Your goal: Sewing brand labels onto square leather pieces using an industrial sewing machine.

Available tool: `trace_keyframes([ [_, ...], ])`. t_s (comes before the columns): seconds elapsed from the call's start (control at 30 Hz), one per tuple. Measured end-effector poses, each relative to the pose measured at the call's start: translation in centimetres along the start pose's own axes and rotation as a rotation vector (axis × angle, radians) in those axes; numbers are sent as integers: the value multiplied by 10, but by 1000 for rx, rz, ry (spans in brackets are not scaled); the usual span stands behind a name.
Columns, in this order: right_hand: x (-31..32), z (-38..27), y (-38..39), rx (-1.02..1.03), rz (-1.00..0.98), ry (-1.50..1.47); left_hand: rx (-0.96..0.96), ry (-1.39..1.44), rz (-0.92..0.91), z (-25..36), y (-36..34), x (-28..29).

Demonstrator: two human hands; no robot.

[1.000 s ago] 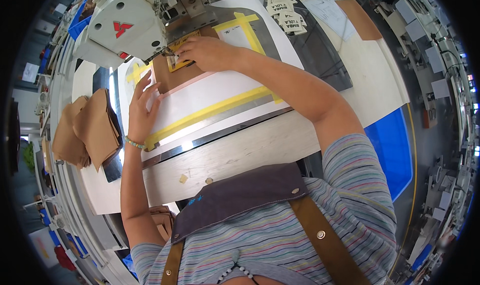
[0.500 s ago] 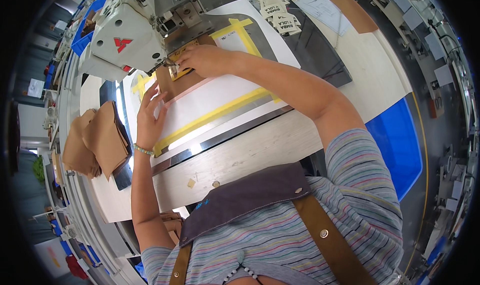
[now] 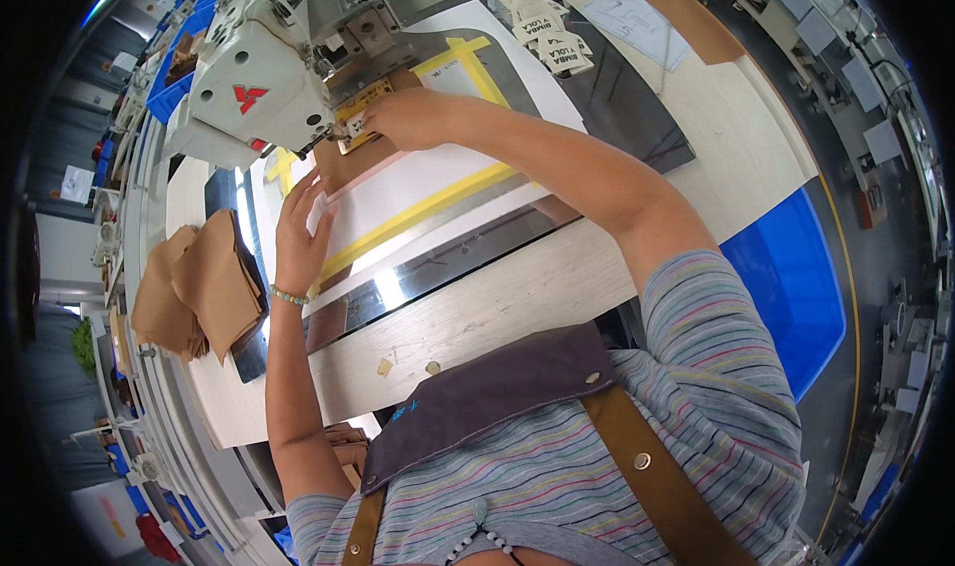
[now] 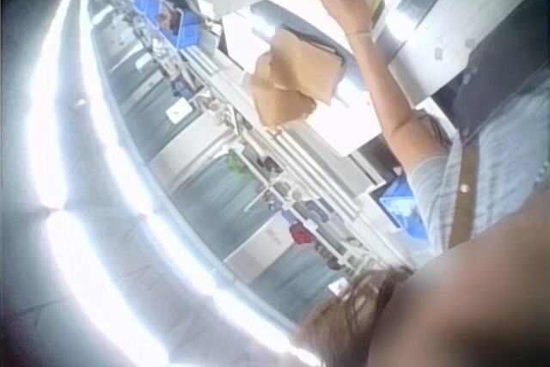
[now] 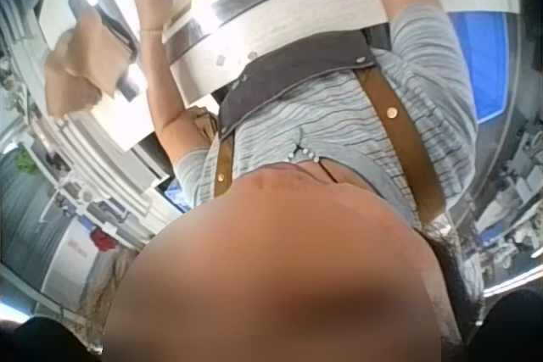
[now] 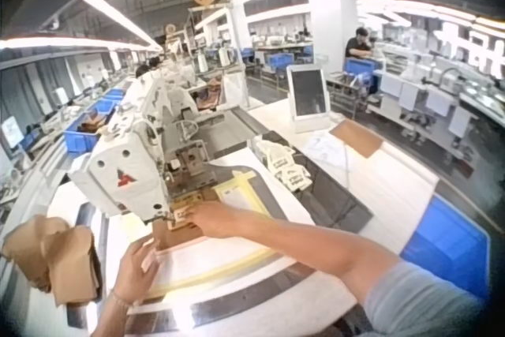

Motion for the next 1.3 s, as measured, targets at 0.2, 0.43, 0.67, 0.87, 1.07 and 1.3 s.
trace_keyframes([
  [0.2, 70, 29, 69, -176, 278, -121, -78, -62, -2, -1, -17, -12],
  [0.43, 88, 78, 117, -324, 616, -225, -155, -121, 3, -3, -38, -39],
  [0.67, 83, 95, 120, -378, 676, -346, -226, -173, 11, 4, -39, -43],
  [0.87, 81, 95, 118, -349, 685, -371, -239, -288, -19, 1, -35, -41],
  [1.07, 76, 94, 118, -397, 633, -378, -293, -320, -85, 4, -37, -38],
  [1.3, 75, 88, 115, -378, 638, -427, -318, -300, -104, 5, -40, -34],
])
Point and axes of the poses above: each hand's wrist, its own y-axis away from the middle knuckle, its own x-axis out of the back of the hand, z = x × y, the point moved 9 cm from there along -y, towards the middle knuckle, and after that the axes turned 3 degrees about x, right-handed, at the moved point
